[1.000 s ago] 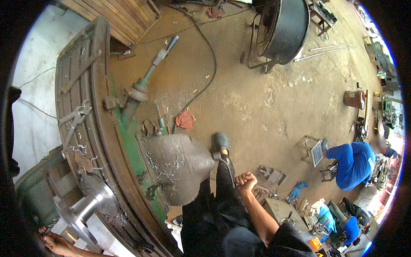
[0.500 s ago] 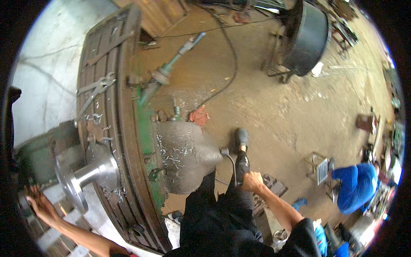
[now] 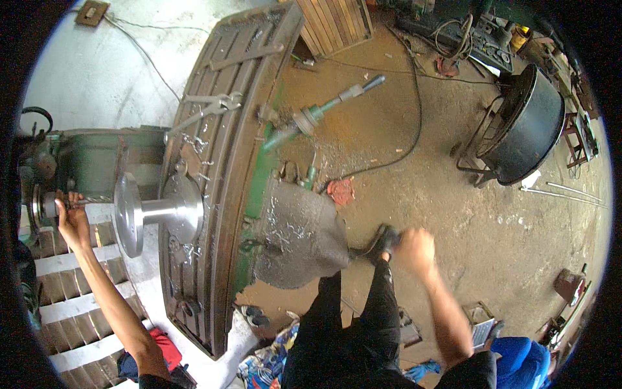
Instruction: The person operates a green drill press to machine a round metal disc. They adjust the chuck with a wrench, position the disc on the table, and lower the drill head to cut the metal. The person then removes the disc and inspects it.
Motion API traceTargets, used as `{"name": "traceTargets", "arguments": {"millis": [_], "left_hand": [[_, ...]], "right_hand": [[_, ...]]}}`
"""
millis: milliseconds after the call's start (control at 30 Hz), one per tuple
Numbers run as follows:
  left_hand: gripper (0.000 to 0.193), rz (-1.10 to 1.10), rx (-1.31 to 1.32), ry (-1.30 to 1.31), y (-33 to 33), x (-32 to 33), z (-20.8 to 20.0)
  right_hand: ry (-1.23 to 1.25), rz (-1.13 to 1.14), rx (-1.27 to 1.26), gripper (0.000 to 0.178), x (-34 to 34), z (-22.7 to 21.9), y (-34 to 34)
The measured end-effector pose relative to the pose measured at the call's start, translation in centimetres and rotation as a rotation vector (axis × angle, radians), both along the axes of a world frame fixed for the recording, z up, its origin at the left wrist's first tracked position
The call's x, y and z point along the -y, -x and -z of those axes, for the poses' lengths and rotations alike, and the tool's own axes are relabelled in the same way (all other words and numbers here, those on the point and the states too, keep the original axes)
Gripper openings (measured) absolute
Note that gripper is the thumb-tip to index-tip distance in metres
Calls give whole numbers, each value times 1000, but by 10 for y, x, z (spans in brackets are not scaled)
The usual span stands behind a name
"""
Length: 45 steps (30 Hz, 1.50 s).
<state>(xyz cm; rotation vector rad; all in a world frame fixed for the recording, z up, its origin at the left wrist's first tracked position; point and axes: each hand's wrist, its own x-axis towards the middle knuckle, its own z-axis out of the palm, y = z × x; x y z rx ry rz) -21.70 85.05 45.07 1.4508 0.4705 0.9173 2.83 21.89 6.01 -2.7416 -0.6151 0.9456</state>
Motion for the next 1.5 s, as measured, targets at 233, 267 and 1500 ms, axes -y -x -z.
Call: {"name": "traceTargets", "arguments": {"millis": [233, 267, 1500], "left_hand": [[44, 21, 13, -22, -7, 15, 4], [44, 22, 15, -29, -9, 18, 5], [46, 154, 118, 28, -11, 39, 5]], "right_hand": [[-20, -59, -504, 41, 43, 25, 171], [52, -115, -621, 41, 39, 46, 182], [-1317, -498, -213, 53, -382, -359, 77]]}}
